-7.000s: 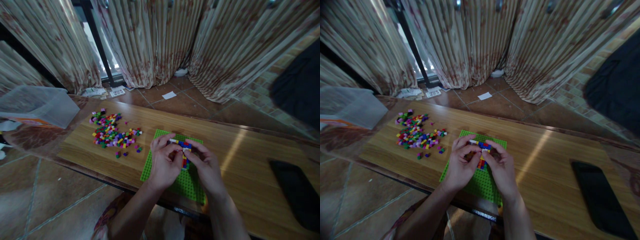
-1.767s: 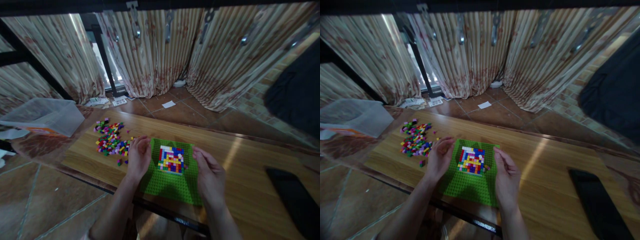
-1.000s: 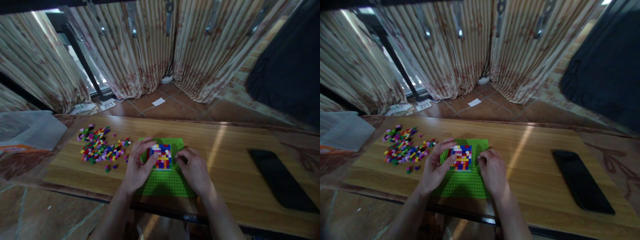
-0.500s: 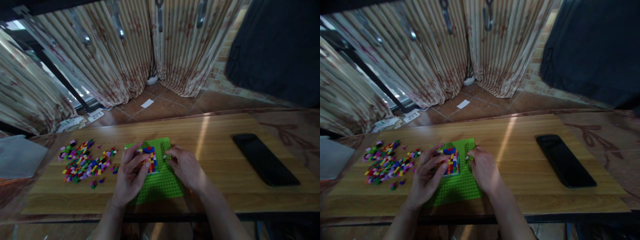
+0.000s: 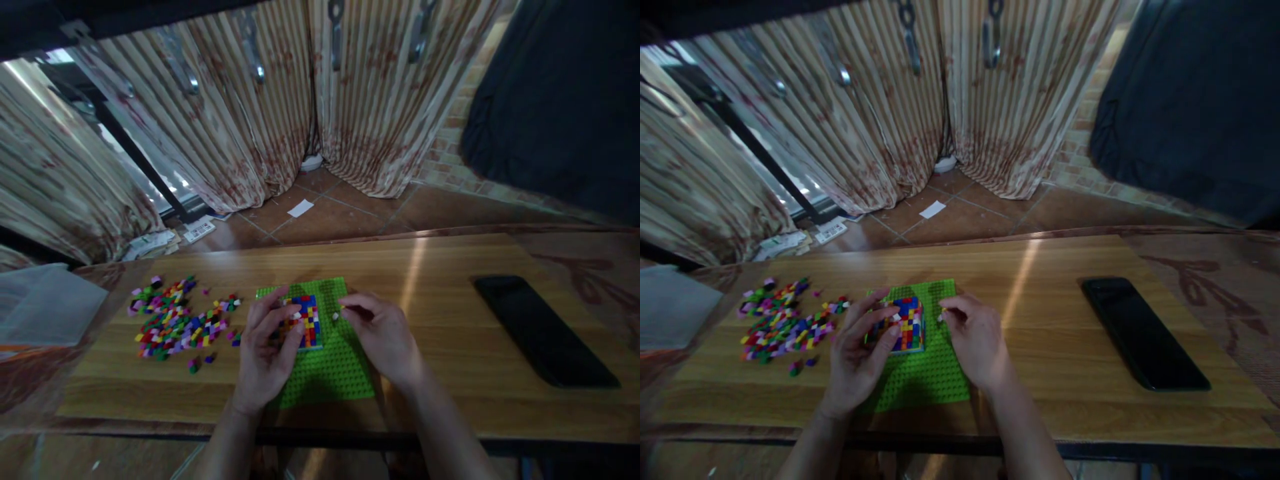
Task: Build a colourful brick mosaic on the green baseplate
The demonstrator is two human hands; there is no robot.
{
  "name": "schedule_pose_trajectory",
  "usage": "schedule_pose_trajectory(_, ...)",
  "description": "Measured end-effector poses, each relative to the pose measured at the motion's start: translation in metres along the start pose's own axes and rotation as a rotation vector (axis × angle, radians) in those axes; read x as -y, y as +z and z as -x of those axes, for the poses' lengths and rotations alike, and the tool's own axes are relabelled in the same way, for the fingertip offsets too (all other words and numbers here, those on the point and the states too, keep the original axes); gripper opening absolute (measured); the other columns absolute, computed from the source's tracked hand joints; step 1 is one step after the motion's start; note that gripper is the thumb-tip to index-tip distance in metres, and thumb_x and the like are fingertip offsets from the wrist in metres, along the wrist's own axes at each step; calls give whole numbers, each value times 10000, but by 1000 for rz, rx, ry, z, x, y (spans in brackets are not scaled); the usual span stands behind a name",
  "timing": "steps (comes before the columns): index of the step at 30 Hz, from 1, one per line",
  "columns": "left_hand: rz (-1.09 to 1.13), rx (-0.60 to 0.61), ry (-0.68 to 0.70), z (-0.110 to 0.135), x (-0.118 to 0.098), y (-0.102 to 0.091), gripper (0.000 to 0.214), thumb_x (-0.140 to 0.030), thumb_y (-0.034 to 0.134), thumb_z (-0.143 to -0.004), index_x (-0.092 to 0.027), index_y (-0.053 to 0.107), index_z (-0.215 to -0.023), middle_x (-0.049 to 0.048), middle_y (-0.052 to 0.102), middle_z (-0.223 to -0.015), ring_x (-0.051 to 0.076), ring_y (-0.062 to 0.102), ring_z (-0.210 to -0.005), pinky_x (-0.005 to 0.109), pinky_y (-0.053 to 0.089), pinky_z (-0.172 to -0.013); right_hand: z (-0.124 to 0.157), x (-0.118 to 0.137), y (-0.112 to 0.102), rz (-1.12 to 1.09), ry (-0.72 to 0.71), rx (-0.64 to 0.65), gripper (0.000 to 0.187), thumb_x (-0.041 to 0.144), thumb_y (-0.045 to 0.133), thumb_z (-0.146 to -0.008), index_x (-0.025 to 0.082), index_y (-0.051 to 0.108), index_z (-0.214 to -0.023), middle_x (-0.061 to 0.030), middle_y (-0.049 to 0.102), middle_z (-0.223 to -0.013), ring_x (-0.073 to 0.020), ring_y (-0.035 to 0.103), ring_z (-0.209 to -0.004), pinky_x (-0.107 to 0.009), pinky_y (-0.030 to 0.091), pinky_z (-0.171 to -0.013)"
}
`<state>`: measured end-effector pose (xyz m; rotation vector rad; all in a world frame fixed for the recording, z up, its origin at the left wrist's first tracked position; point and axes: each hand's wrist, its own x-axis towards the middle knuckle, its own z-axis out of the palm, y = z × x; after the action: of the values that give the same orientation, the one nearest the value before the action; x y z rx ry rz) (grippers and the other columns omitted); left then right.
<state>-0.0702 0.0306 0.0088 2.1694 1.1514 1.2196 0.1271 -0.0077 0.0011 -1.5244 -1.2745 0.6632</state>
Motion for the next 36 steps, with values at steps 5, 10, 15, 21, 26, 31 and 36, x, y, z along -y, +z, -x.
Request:
schedule_pose_trajectory(5, 5, -5, -16, 1, 1, 1, 163, -275, 635, -901, -251, 709, -1044, 73, 612, -1329, 225, 598, -1186, 411, 520, -1000, -1, 9, 16, -261, -22, -16, 137, 258, 639, -847, 246, 755, -920, -17, 726, -891, -152, 675, -828, -271, 533, -749)
schedule_pose_trajectory(10, 15, 6, -13, 2, 0, 1, 184, -252, 638, -895, -255, 700, -1068, 73, 616, -1317, 222, 596, -1188, 413, 511, -1011, -1, 12, 24, -187, -97, 1, 162, 238, 606, -884, 263, 753, -949, -19, 732, -956, -156, 681, -902, -285, 535, -812)
schedule_pose_trajectory(15, 20, 12, 4, 3, -1, 1, 206, -223, 639, -892, -251, 690, -1090, 79, 608, -1332, 223, 587, -1203, 426, 498, -1024, 0, 11, 25, -144, -143, -44, 125, 260, 642, -881, 263, 758, -926, -15, 733, -924, -155, 680, -866, -281, 545, -786)
schedule_pose_trajectory(21, 47, 15, 10, 2, -4, 1, 226, -188, 641, -877, -239, 684, -1093, 90, 602, -1341, 226, 581, -1206, 428, 494, -1017, 3, 10, 25, -84, -221, -69, 94, 249, 663, -881, 265, 755, -891, -6, 746, -912, -150, 698, -844, -269, 561, -766)
schedule_pose_trajectory(26, 66, 11, 17, 2, -3, 2, 237, -181, 636, -872, -233, 677, -1100, 94, 608, -1327, 228, 582, -1199, 431, 497, -1007, 3, 8, 22, 4, -327, -32, 154, 189, 632, -899, 284, 750, -925, 11, 752, -952, -130, 710, -879, -247, 567, -809)
schedule_pose_trajectory(31, 81, 7, 27, 3, -3, 2, 251, -178, 638, -865, -237, 674, -1106, 89, 603, -1335, 230, 577, -1200, 440, 489, -1016, 5, 6, 21, 56, -368, -26, 203, 149, 615, -902, 293, 746, -961, 22, 754, -970, -115, 714, -885, -231, 564, -834)
schedule_pose_trajectory(36, 80, 7, 21, 2, -5, 2, 235, -180, 637, -860, -237, 681, -1083, 89, 612, -1325, 232, 581, -1190, 436, 493, -1000, 7, 5, 25, 75, -374, -86, 190, 155, 633, -892, 294, 746, -955, 27, 753, -955, -110, 710, -870, -223, 564, -825)
